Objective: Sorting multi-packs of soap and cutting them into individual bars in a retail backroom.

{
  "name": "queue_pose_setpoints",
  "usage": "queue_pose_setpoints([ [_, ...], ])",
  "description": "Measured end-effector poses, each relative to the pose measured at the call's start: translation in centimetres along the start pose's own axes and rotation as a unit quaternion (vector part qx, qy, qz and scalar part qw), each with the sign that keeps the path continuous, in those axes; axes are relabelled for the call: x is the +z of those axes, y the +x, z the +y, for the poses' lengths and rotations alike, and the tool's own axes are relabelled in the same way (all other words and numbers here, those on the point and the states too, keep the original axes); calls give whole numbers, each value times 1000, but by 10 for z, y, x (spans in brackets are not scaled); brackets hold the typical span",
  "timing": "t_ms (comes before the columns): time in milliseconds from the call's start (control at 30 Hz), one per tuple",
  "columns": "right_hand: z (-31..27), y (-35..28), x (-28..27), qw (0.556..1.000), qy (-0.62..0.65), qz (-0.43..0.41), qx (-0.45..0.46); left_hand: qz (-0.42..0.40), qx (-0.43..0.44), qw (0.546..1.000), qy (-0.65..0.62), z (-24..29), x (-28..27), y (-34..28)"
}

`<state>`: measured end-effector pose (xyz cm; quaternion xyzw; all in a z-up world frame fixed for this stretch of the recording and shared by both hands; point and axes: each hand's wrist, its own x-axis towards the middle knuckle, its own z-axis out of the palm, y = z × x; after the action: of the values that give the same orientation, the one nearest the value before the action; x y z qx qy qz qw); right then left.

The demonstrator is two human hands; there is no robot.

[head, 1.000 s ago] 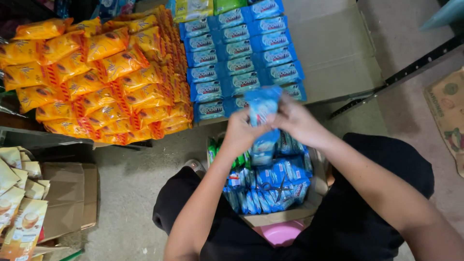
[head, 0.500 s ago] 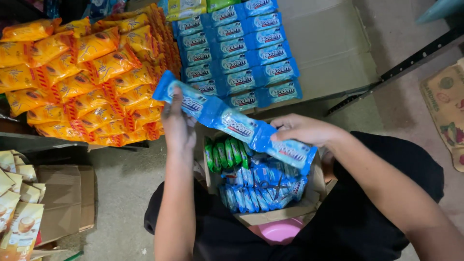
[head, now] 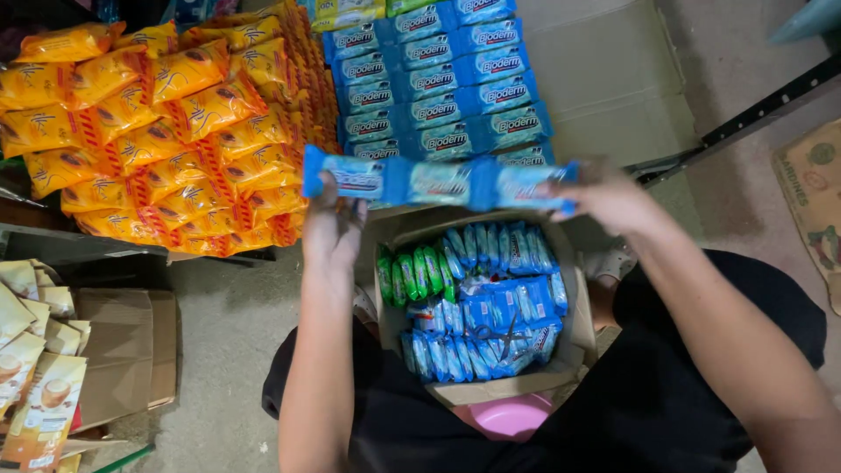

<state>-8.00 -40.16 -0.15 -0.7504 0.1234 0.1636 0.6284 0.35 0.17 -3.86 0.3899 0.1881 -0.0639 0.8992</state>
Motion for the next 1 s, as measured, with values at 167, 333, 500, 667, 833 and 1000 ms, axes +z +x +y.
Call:
queue_pose_setpoints([
  [167, 8, 15, -28, 992, 27, 94, -83, 17, 14, 998, 65, -41, -30, 27],
  [333, 27, 33, -33, 981, 36, 139, -130, 34, 124, 948, 293, -44, -15, 21],
  [500, 52, 58, -25, 979, 135, 128, -87, 47, 351, 789, 503, -24, -1, 7],
  [667, 68, 82, -9, 977, 155, 121, -83, 43, 445, 580, 680, -14, 15, -11],
  [833, 72, 96, 1, 977, 153, 120, -90, 44, 364, 504, 782, -35, -13, 21],
  [1000, 76, 107, 1, 977, 144, 146, -66, 56, 429, 307, 848, -59, -44, 48],
])
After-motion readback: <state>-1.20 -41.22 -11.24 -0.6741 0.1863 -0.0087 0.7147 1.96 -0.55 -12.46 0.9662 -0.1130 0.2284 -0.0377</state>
